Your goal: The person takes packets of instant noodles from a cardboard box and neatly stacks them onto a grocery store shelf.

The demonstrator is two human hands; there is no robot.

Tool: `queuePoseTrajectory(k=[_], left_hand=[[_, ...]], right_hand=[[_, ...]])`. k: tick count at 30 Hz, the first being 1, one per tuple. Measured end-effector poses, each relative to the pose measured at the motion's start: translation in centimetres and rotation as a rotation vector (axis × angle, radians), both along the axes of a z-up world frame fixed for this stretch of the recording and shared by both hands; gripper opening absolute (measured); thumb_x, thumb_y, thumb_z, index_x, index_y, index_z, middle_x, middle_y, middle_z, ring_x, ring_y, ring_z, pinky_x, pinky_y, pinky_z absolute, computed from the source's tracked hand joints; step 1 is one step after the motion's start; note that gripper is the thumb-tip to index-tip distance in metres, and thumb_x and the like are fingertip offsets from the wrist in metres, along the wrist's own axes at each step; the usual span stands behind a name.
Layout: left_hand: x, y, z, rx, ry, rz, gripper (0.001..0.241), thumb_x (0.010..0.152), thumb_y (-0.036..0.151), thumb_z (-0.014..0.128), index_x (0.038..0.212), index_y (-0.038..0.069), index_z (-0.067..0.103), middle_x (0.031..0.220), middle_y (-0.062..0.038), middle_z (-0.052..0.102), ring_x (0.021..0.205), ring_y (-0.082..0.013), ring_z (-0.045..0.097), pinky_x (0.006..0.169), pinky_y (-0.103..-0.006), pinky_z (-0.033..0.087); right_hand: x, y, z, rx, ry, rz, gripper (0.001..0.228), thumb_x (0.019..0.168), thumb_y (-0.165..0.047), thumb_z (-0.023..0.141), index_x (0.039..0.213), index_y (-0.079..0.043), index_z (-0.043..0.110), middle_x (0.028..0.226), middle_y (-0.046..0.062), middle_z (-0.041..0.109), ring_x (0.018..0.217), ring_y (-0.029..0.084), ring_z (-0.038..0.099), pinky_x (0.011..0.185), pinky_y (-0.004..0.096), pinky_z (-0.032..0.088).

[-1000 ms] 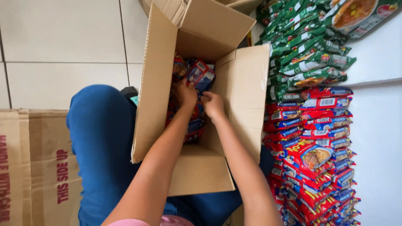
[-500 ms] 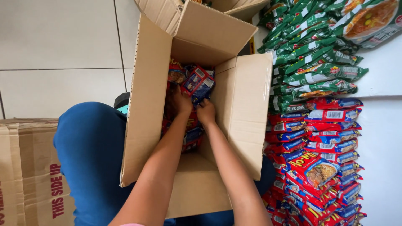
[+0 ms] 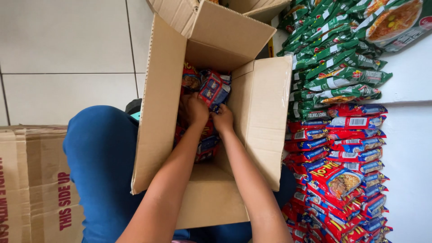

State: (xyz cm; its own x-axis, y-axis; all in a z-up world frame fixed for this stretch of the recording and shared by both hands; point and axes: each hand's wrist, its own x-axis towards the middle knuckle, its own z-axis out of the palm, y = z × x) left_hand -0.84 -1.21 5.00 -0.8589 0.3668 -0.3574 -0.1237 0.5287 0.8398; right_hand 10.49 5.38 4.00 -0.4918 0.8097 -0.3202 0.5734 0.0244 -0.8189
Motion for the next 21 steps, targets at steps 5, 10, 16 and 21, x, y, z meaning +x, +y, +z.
queuePoseTrajectory(k=[5, 10, 16, 21], left_hand=[[-0.9, -2.2, 7.7, 0.074, 0.043, -0.059, 0.018, 0.1, 0.013, 0.057, 0.107, 0.003, 0.07, 0.108, -0.023, 0.066, 0.102, -0.0419, 0.064, 0.089, -0.0494, 0.049], [-0.5, -4.0, 11.4, 0.232, 0.129, -0.102, 0.015, 0.097, 0.006, 0.062, 0.108, 0.0, 0.07, 0.113, -0.02, 0.061, 0.098, -0.0406, 0.065, 0.087, -0.0466, 0.052], [0.1, -6.9, 16.5, 0.374, 0.27, -0.127, 0.024, 0.092, 0.009, 0.069, 0.114, 0.001, 0.072, 0.112, -0.017, 0.064, 0.096, -0.0358, 0.067, 0.083, -0.0419, 0.055], [1.1, -11.0, 23.3, 0.452, 0.374, -0.233, 0.026, 0.09, 0.013, 0.076, 0.113, 0.003, 0.073, 0.109, -0.015, 0.065, 0.098, -0.0353, 0.067, 0.081, -0.0423, 0.054]], right_hand=[[-0.4, -0.6, 2.5, -0.08, -0.002, -0.09, 0.043, 0.084, 0.002, 0.071, 0.126, 0.002, 0.064, 0.113, 0.013, 0.075, 0.099, 0.02, 0.07, 0.085, 0.03, 0.055], [0.2, -1.1, 4.4, -0.154, 0.07, -0.17, 0.04, 0.087, -0.002, 0.072, 0.125, 0.004, 0.063, 0.113, 0.013, 0.075, 0.097, 0.019, 0.07, 0.081, 0.029, 0.056], [1.0, -3.0, 10.2, -0.241, 0.203, -0.194, 0.045, 0.09, -0.001, 0.072, 0.132, 0.006, 0.06, 0.113, 0.013, 0.073, 0.087, 0.017, 0.063, 0.072, 0.029, 0.05], [3.0, -5.7, 15.7, -0.294, 0.266, -0.184, 0.045, 0.093, -0.006, 0.065, 0.137, -0.001, 0.056, 0.119, 0.007, 0.073, 0.096, 0.014, 0.069, 0.077, 0.028, 0.057]])
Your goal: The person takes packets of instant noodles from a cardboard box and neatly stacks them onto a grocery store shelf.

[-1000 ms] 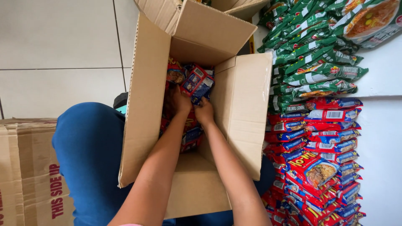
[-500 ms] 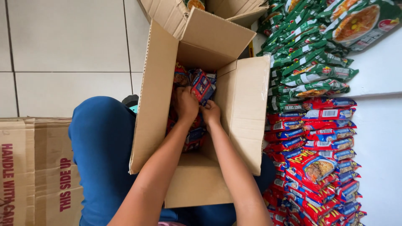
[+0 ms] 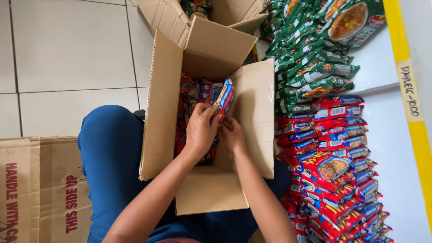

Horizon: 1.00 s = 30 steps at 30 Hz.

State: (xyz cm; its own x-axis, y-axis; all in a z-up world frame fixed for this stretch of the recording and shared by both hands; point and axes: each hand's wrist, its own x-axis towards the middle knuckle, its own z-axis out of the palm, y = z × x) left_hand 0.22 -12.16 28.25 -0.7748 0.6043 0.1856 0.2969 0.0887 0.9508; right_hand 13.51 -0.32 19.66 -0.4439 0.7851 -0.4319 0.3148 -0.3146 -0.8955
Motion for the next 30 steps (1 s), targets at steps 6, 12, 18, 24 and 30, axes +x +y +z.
queuePoseTrajectory(k=[6, 12, 18, 24, 30], left_hand=[[1.8, -2.1, 3.5, 0.087, 0.162, -0.083, 0.027, 0.088, 0.014, 0.08, 0.113, 0.004, 0.074, 0.109, -0.011, 0.067, 0.095, -0.031, 0.066, 0.08, -0.0419, 0.053], [4.0, -2.8, 7.6, 0.079, 0.287, -0.207, 0.032, 0.084, 0.021, 0.082, 0.113, 0.011, 0.076, 0.108, -0.005, 0.068, 0.097, -0.0262, 0.063, 0.079, -0.0411, 0.046], [6.3, -1.6, 10.6, 0.219, 0.322, -0.354, 0.041, 0.082, 0.024, 0.081, 0.12, 0.012, 0.072, 0.122, -0.008, 0.065, 0.109, -0.0292, 0.064, 0.083, -0.0413, 0.047], [9.4, 0.6, 10.8, 0.279, 0.388, -0.567, 0.038, 0.09, 0.018, 0.072, 0.126, 0.01, 0.068, 0.131, -0.009, 0.065, 0.109, -0.0297, 0.066, 0.093, -0.0422, 0.05], [12.6, 4.1, 10.4, 0.359, 0.437, -0.668, 0.04, 0.086, 0.012, 0.064, 0.125, 0.004, 0.067, 0.129, -0.013, 0.065, 0.116, -0.0317, 0.065, 0.099, -0.0413, 0.052]], right_hand=[[2.8, -3.1, 5.4, 0.035, 0.036, -0.034, 0.048, 0.093, -0.006, 0.067, 0.14, -0.004, 0.056, 0.123, 0.006, 0.068, 0.108, 0.014, 0.065, 0.088, 0.029, 0.053], [6.5, -5.3, 9.0, 0.124, 0.216, -0.095, 0.048, 0.096, -0.01, 0.069, 0.141, 0.0, 0.054, 0.132, 0.009, 0.065, 0.121, 0.018, 0.062, 0.102, 0.033, 0.049], [9.1, -6.3, 12.2, 0.225, 0.422, -0.237, 0.06, 0.099, -0.021, 0.072, 0.149, 0.002, 0.049, 0.145, 0.011, 0.059, 0.134, 0.021, 0.058, 0.115, 0.036, 0.045], [13.5, -5.7, 11.7, 0.255, 0.531, -0.361, 0.059, 0.1, -0.024, 0.066, 0.15, -0.002, 0.045, 0.143, 0.01, 0.058, 0.131, 0.021, 0.058, 0.112, 0.037, 0.045], [16.7, -3.9, 9.5, -0.21, 0.98, -0.384, 0.044, 0.114, -0.04, 0.039, 0.149, -0.014, 0.044, 0.139, 0.008, 0.056, 0.129, 0.022, 0.055, 0.109, 0.041, 0.044]])
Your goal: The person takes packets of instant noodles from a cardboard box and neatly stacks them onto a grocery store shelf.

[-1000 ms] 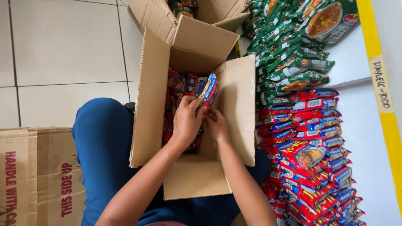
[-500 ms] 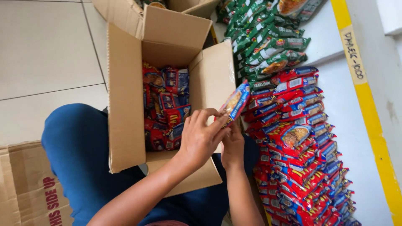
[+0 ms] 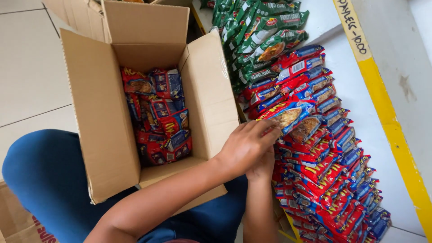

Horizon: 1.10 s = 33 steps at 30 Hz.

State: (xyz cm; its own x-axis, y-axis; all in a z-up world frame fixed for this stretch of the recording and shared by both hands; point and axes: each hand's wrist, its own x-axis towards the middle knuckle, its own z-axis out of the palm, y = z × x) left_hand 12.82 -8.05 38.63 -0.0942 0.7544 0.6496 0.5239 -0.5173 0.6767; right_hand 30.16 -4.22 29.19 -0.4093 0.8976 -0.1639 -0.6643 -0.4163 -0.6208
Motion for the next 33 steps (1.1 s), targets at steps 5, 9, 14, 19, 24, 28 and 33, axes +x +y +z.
queuePoseTrajectory(k=[5, 9, 14, 19, 24, 28, 33], left_hand=[[2.7, 3.1, -0.9, -0.026, 0.069, -0.031, 0.038, 0.085, 0.01, 0.064, 0.123, 0.004, 0.068, 0.124, -0.013, 0.065, 0.115, -0.0318, 0.065, 0.096, -0.0414, 0.055], [4.2, 4.7, -1.2, -0.06, 0.125, -0.076, 0.038, 0.085, 0.01, 0.063, 0.122, 0.005, 0.066, 0.122, -0.012, 0.064, 0.117, -0.0314, 0.065, 0.092, -0.0405, 0.058], [5.6, 6.3, -1.8, -0.158, 0.184, -0.117, 0.039, 0.083, 0.009, 0.063, 0.122, 0.007, 0.065, 0.123, -0.013, 0.062, 0.118, -0.034, 0.063, 0.082, -0.0398, 0.059], [6.4, 7.3, -2.8, -0.138, 0.141, -0.116, 0.039, 0.084, 0.008, 0.062, 0.123, 0.007, 0.064, 0.131, -0.014, 0.061, 0.119, -0.0348, 0.063, 0.082, -0.0398, 0.06], [6.8, 7.9, -3.2, -0.167, 0.098, -0.172, 0.039, 0.086, 0.008, 0.061, 0.125, 0.006, 0.062, 0.137, -0.014, 0.06, 0.12, -0.035, 0.063, 0.084, -0.041, 0.059], [7.0, 8.1, -3.6, -0.186, 0.09, -0.192, 0.038, 0.088, 0.007, 0.061, 0.126, 0.006, 0.061, 0.137, -0.014, 0.06, 0.12, -0.035, 0.063, 0.084, -0.0408, 0.059], [6.8, 8.0, -3.9, -0.143, -0.009, -0.236, 0.036, 0.09, 0.008, 0.061, 0.125, 0.005, 0.062, 0.137, -0.014, 0.061, 0.124, -0.035, 0.063, 0.088, -0.0404, 0.059]], right_hand=[[2.0, 0.9, -2.2, 0.018, 0.015, -0.068, 0.043, 0.113, -0.037, 0.035, 0.148, -0.014, 0.044, 0.142, 0.007, 0.055, 0.133, 0.02, 0.052, 0.111, 0.04, 0.043], [3.1, 1.6, -3.9, 0.005, -0.062, -0.149, 0.039, 0.113, -0.027, 0.036, 0.149, -0.014, 0.044, 0.143, 0.005, 0.054, 0.135, 0.017, 0.051, 0.113, 0.036, 0.042], [4.8, 2.1, -6.2, -0.143, 0.322, -0.15, 0.036, 0.116, -0.024, 0.037, 0.149, -0.013, 0.044, 0.144, 0.006, 0.054, 0.136, 0.017, 0.051, 0.115, 0.036, 0.042], [3.7, 1.2, -3.9, -0.121, -0.1, -0.274, 0.043, 0.109, -0.026, 0.046, 0.147, -0.008, 0.045, 0.14, 0.007, 0.056, 0.133, 0.02, 0.053, 0.113, 0.039, 0.042], [2.7, 0.3, -2.5, -0.251, 0.089, -0.405, 0.045, 0.107, -0.028, 0.05, 0.146, -0.006, 0.048, 0.142, 0.008, 0.057, 0.133, 0.021, 0.053, 0.114, 0.041, 0.041], [2.7, -0.3, -2.1, -0.223, 0.084, -0.408, 0.043, 0.107, -0.022, 0.052, 0.147, -0.007, 0.048, 0.144, 0.007, 0.056, 0.135, 0.02, 0.053, 0.117, 0.04, 0.04], [1.8, -0.4, -0.2, -0.204, 0.063, -0.46, 0.047, 0.107, -0.023, 0.052, 0.15, -0.006, 0.048, 0.144, 0.007, 0.057, 0.134, 0.02, 0.053, 0.115, 0.04, 0.04]])
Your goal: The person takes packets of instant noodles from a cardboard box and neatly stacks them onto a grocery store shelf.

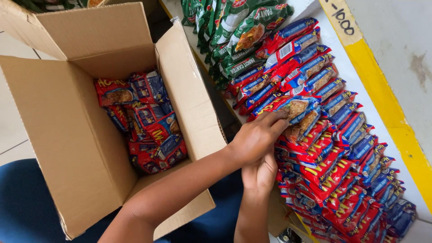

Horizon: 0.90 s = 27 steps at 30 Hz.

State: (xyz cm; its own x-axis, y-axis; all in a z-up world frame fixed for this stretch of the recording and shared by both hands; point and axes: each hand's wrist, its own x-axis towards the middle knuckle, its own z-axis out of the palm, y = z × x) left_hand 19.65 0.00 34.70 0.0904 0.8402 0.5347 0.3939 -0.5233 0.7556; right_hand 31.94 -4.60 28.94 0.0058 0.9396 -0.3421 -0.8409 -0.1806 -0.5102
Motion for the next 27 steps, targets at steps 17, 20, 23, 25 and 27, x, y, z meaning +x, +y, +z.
queuePoseTrajectory(k=[17, 20, 23, 25, 27], left_hand=[[0.8, 1.1, -1.3, -0.083, -0.037, -0.004, 0.035, 0.09, 0.007, 0.062, 0.125, 0.007, 0.063, 0.137, -0.013, 0.063, 0.122, -0.0326, 0.065, 0.086, -0.0395, 0.059], [1.4, 1.2, -2.0, -0.048, -0.024, 0.003, 0.037, 0.089, 0.007, 0.061, 0.126, 0.008, 0.063, 0.139, -0.012, 0.062, 0.123, -0.0315, 0.065, 0.089, -0.0386, 0.059], [1.6, 1.2, -2.3, -0.028, -0.011, -0.003, 0.038, 0.089, 0.007, 0.06, 0.127, 0.008, 0.063, 0.141, -0.011, 0.061, 0.125, -0.0311, 0.065, 0.089, -0.0379, 0.059], [1.6, 1.3, -2.3, -0.02, -0.006, -0.002, 0.038, 0.09, 0.006, 0.06, 0.127, 0.008, 0.063, 0.143, -0.011, 0.06, 0.125, -0.031, 0.065, 0.089, -0.0377, 0.059], [1.5, 1.2, -2.4, -0.015, -0.006, 0.003, 0.042, 0.09, 0.007, 0.06, 0.132, 0.01, 0.062, 0.144, -0.01, 0.06, 0.124, -0.031, 0.066, 0.089, -0.0378, 0.06]], right_hand=[[-0.5, 0.3, 0.9, 0.023, -0.139, 0.03, 0.05, 0.107, -0.018, 0.042, 0.157, -0.017, 0.041, 0.154, 0.008, 0.048, 0.142, 0.022, 0.046, 0.119, 0.043, 0.035], [0.2, 0.6, 0.3, 0.009, -0.104, 0.034, 0.047, 0.108, -0.022, 0.041, 0.155, -0.016, 0.042, 0.154, 0.008, 0.048, 0.143, 0.023, 0.045, 0.119, 0.044, 0.035], [0.4, 0.7, 0.3, -0.006, -0.03, 0.052, 0.046, 0.11, -0.026, 0.039, 0.154, -0.013, 0.042, 0.154, 0.009, 0.048, 0.143, 0.024, 0.044, 0.119, 0.044, 0.034], [0.2, 0.6, 0.8, -0.003, 0.016, 0.069, 0.046, 0.111, -0.027, 0.038, 0.154, -0.011, 0.042, 0.155, 0.009, 0.048, 0.144, 0.024, 0.044, 0.119, 0.045, 0.033], [-0.2, 0.2, 1.6, 0.041, 0.025, 0.114, 0.047, 0.111, -0.025, 0.037, 0.155, -0.01, 0.043, 0.156, 0.01, 0.047, 0.145, 0.024, 0.043, 0.121, 0.044, 0.033]])
